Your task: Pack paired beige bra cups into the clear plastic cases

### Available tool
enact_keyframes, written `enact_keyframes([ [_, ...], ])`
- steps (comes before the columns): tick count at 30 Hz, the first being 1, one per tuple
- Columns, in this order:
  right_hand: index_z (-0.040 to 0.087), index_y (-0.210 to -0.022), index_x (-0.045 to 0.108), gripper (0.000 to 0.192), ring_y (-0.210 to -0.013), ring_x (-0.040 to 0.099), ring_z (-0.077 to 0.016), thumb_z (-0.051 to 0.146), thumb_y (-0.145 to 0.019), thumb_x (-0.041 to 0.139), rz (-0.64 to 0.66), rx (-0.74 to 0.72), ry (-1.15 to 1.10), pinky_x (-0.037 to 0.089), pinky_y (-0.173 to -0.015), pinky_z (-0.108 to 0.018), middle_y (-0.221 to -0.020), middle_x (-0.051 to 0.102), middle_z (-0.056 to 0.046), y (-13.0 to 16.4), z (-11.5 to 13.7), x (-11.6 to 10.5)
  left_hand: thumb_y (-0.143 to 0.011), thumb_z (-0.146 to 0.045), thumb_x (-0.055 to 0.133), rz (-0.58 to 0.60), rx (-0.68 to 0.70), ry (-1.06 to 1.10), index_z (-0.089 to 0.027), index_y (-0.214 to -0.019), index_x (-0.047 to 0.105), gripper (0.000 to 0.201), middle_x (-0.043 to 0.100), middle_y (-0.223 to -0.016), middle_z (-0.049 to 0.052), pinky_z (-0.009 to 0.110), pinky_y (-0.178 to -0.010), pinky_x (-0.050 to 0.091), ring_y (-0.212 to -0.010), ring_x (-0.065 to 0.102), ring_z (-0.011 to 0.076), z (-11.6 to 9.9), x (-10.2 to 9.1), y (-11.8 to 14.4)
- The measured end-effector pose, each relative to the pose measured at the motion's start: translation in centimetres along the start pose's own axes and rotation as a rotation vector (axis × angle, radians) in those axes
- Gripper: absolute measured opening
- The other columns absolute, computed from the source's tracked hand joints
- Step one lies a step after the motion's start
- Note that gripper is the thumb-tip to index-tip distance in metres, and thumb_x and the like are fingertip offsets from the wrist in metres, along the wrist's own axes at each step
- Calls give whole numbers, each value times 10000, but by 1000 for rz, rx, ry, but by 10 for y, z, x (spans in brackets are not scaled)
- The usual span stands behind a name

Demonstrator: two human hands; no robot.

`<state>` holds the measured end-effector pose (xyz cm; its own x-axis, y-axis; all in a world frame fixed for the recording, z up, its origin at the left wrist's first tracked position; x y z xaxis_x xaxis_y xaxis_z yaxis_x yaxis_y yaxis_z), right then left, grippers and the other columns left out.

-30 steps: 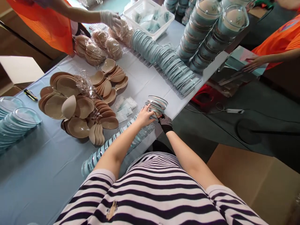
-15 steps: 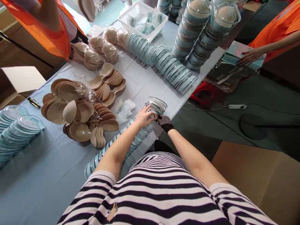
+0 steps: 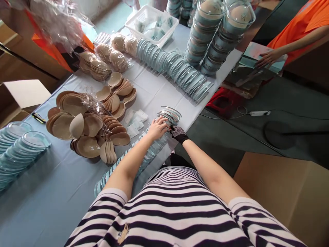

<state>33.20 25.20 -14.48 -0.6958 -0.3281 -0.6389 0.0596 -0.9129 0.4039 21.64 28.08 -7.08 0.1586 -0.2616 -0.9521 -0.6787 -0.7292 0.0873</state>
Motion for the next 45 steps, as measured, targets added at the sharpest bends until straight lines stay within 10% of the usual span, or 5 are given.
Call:
enact_keyframes([
  [22,100,-1377,479,633,-1277,468,-324,415,-846,618,-427,-310,291,406,-1065,-430,-1403,496,-209,30,13,-36,-899,-274,601,-194,-151,158,-195,-1136,607,249,614,-1332,92,381,-1087,441,-1271,547,236,-7,-12,-4],
  [29,143,-1238,570,422,-1207,529,-303,396,-922,449,-422,-545,265,417,-1052,-463,-1256,601,-176,14,66,-49,-906,-323,583,-285,-371,193,-276,-1294,558,392,558,-1414,68,536,-1199,259,-1403,421,243,4,-35,104],
  [34,147,-1193,624,339,-1206,547,-256,292,-936,457,-81,-896,275,402,-1079,-398,-1253,643,-135,7,186,16,-873,-379,640,-271,-805,104,-261,-1330,555,479,501,-1474,113,605,-1174,244,-1451,337,321,33,-16,220],
  [40,132,-1370,525,509,-1213,570,-276,285,-892,609,217,-855,579,452,-1007,-375,-1347,604,-165,-19,292,137,-991,-427,395,-207,-917,392,-219,-1213,661,404,679,-1268,81,320,-1014,485,-1200,619,212,100,0,230],
  [45,52,-1288,579,464,-1122,619,-304,218,-858,632,234,-806,720,460,-968,-395,-1235,649,-227,-50,328,181,-893,-461,567,-231,-1026,343,-244,-1210,663,396,610,-1362,124,493,-1025,463,-1266,558,325,165,-22,255],
])
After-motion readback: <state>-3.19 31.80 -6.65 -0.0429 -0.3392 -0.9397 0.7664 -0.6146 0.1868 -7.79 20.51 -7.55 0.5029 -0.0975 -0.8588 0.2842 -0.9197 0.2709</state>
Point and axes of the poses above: each hand's wrist, its own y-axis away from the middle knuckle, its own x-axis out of the palm, z = x × y, the point moved 7 cm from there along -y, towards the middle knuckle
